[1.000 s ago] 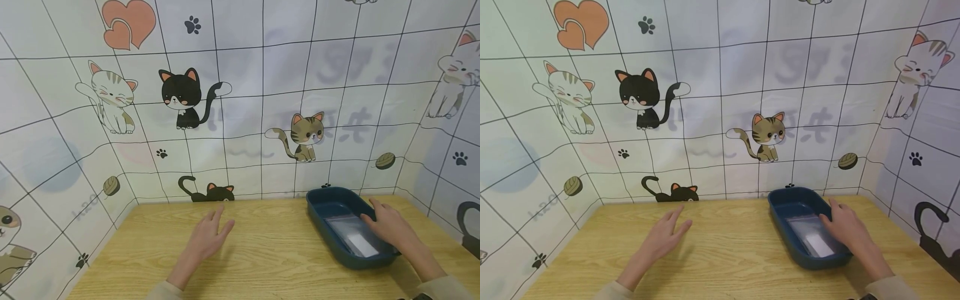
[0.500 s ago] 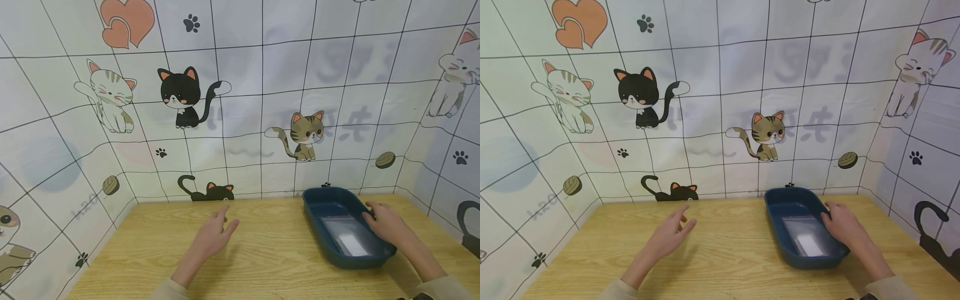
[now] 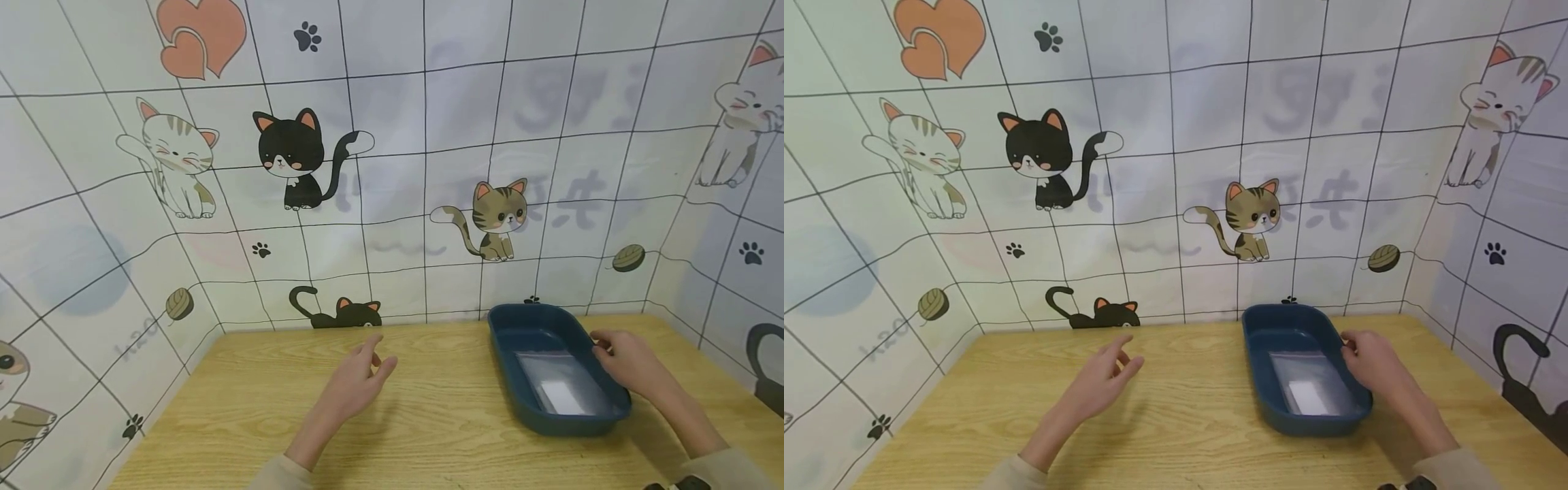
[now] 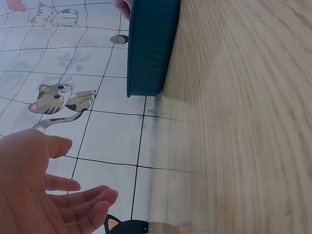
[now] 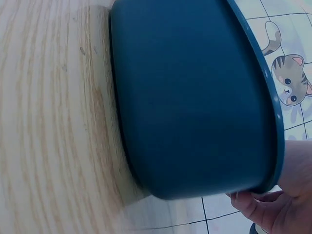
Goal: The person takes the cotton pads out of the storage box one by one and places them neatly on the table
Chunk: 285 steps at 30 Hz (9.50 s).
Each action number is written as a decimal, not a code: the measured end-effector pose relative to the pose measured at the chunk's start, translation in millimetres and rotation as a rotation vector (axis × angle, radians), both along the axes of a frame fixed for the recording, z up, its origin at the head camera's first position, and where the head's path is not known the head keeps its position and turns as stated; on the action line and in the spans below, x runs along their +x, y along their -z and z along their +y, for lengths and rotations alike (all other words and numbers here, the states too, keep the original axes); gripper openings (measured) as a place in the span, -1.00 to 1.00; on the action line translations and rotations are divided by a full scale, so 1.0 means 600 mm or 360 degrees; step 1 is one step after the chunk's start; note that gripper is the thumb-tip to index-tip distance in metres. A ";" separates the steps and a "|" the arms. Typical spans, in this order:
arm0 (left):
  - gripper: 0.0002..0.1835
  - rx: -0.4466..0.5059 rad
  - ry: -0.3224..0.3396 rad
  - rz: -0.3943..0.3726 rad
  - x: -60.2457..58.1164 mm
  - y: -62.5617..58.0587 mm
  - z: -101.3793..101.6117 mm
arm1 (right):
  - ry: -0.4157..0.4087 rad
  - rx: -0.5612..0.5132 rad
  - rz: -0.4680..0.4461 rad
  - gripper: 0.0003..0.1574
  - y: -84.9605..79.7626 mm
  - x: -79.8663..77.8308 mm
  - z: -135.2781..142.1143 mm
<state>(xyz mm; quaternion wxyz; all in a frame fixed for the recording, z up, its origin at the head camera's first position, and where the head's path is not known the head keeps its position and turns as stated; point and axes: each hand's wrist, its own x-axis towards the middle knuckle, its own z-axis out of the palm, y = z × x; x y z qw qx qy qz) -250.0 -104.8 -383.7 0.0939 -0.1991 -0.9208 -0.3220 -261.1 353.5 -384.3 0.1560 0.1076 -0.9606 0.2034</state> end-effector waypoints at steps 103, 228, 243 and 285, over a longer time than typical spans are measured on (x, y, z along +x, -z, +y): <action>-0.64 0.0410 0.0278 -0.0212 -0.026 -0.050 0.221 | -0.0127 -0.0530 -0.0400 -0.31 0.003 0.009 -0.060; -0.38 0.0326 0.0035 -0.0390 -0.029 -0.004 0.321 | -0.0128 -0.0574 -0.0379 -0.31 0.010 0.010 -0.062; -0.83 0.0481 -0.0044 -0.0390 -0.030 -0.004 0.325 | -0.0112 -0.0562 -0.0395 -0.30 0.007 0.006 -0.064; -0.93 0.1223 0.0105 -0.0357 -0.027 0.011 0.305 | -0.0132 -0.0569 -0.0372 -0.34 0.012 0.008 -0.062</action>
